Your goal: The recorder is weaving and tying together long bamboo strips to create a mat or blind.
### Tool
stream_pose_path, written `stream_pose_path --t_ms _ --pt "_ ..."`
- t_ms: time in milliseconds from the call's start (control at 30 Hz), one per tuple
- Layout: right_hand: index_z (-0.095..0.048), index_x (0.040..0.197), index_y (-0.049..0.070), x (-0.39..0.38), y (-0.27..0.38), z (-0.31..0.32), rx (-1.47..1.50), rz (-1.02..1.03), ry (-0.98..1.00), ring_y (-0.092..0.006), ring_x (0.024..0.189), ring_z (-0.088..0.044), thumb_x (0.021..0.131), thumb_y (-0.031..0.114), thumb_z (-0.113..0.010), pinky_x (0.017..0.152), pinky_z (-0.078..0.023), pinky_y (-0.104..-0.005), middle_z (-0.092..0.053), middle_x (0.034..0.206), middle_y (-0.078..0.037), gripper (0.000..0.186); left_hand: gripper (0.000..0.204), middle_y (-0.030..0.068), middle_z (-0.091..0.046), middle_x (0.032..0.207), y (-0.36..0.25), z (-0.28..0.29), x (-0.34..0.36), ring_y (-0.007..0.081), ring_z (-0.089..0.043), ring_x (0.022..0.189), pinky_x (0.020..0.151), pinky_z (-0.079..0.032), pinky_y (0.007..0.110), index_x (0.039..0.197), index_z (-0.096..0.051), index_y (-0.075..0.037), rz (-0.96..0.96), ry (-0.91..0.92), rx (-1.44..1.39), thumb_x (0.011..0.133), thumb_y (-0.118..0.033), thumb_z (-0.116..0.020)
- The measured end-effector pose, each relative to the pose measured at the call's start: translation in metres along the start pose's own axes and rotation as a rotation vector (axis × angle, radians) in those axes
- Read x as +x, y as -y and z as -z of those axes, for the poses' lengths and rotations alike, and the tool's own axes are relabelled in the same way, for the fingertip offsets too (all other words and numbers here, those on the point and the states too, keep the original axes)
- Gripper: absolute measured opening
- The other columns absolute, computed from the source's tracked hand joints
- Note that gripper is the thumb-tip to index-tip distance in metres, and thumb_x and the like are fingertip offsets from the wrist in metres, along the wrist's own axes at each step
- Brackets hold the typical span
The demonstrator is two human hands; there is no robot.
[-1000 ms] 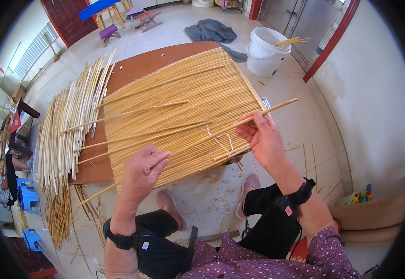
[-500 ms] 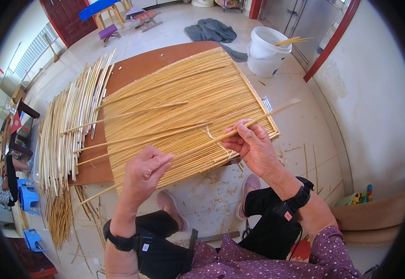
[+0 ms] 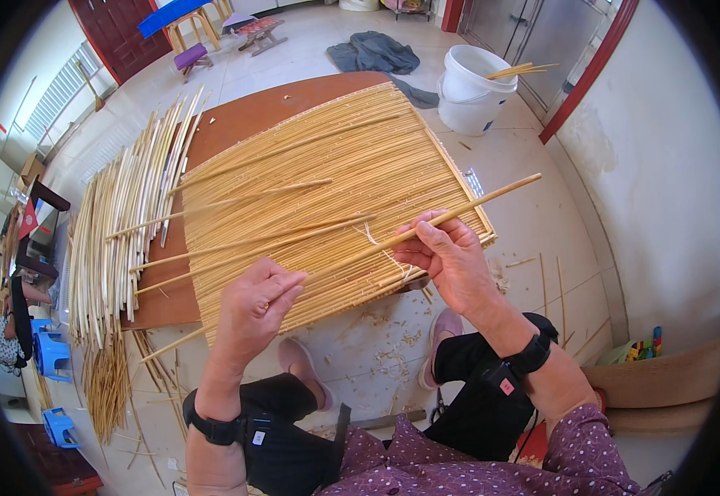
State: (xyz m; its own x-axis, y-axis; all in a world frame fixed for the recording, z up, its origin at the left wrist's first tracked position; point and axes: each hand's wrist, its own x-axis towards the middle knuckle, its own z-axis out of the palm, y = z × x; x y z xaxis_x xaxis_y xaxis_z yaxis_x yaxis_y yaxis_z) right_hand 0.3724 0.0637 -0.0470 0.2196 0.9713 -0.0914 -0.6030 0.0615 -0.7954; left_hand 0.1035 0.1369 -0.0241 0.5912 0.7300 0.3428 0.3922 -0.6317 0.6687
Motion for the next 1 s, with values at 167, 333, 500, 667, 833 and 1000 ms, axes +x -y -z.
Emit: stream_pose_path --t_ms 167,333,500,667,833,1000 --pt "-0.058 0.102 0.007 0.0 0.0 0.0 -0.015 -0.022 -0.019 -0.0197 0.086 -0.07 0.096 0.017 -0.059 0.08 -0.06 -0.0328 -0.068 0.098 -0.012 0.012 0.017 0.006 -0.06 0.078 0.001 0.001 0.0 0.0184 -0.058 0.064 0.055 -0.044 0.028 0.098 -0.072 -0.006 -0.008 0.015 0.019 0.081 -0.005 -0.07" --pt "-0.059 0.102 0.007 0.003 0.001 0.006 -0.008 0.007 -0.074 -0.0181 0.082 -0.069 0.095 0.016 -0.059 0.076 -0.059 -0.0303 -0.068 0.095 -0.01 0.011 0.017 0.0073 -0.058 0.074 0.006 0.007 0.0 0.0212 -0.056 0.063 0.057 -0.043 0.031 0.099 -0.071 -0.005 -0.02 0.125 0.034 0.082 -0.006 -0.069" --pt "-0.059 0.1 0.006 0.003 -0.012 0.01 -0.1 -0.041 -0.158 -0.0179 0.078 -0.069 0.095 0.015 -0.06 0.073 -0.059 -0.03 -0.068 0.091 -0.008 0.01 0.019 0.0084 -0.057 0.072 0.009 0.02 -0.003 0.0225 -0.055 0.063 0.058 -0.042 0.032 0.099 -0.071 -0.004 0.067 0.165 0.007 0.08 -0.006 -0.07" --pt "-0.063 0.096 0.004 -0.01 -0.023 -0.008 -0.129 -0.198 -0.023 -0.0189 0.079 -0.069 0.091 0.014 -0.066 0.072 -0.059 -0.0323 -0.067 0.089 -0.009 0.012 0.021 0.0091 -0.058 0.071 0.004 0.007 -0.002 0.0215 -0.056 0.064 0.059 -0.043 0.031 0.1 -0.071 -0.003 0.056 0.179 -0.043 0.079 -0.008 -0.072" --pt "-0.063 0.097 0.004 -0.019 -0.039 -0.017 -0.08 -0.287 0.003 -0.0191 0.078 -0.069 0.089 0.013 -0.067 0.071 -0.059 -0.0334 -0.067 0.087 -0.008 0.013 0.027 0.0065 -0.059 0.072 -0.008 -0.006 0.0 0.0141 -0.055 0.061 0.056 -0.042 0.025 0.104 -0.071 -0.003 0.181 0.228 -0.176 0.077 -0.004 -0.074" --pt "-0.063 0.097 0.004 -0.031 -0.05 -0.024 -0.095 -0.427 0.02 -0.0183 0.079 -0.069 0.089 0.016 -0.068 0.071 -0.059 -0.0325 -0.067 0.089 -0.008 0.015 0.022 0.0073 -0.061 0.075 -0.003 -0.02 -0.004 0.0157 -0.057 0.062 0.056 -0.044 0.027 0.102 -0.07 -0.004 0.081 0.294 -0.197 0.08 -0.005 -0.071"
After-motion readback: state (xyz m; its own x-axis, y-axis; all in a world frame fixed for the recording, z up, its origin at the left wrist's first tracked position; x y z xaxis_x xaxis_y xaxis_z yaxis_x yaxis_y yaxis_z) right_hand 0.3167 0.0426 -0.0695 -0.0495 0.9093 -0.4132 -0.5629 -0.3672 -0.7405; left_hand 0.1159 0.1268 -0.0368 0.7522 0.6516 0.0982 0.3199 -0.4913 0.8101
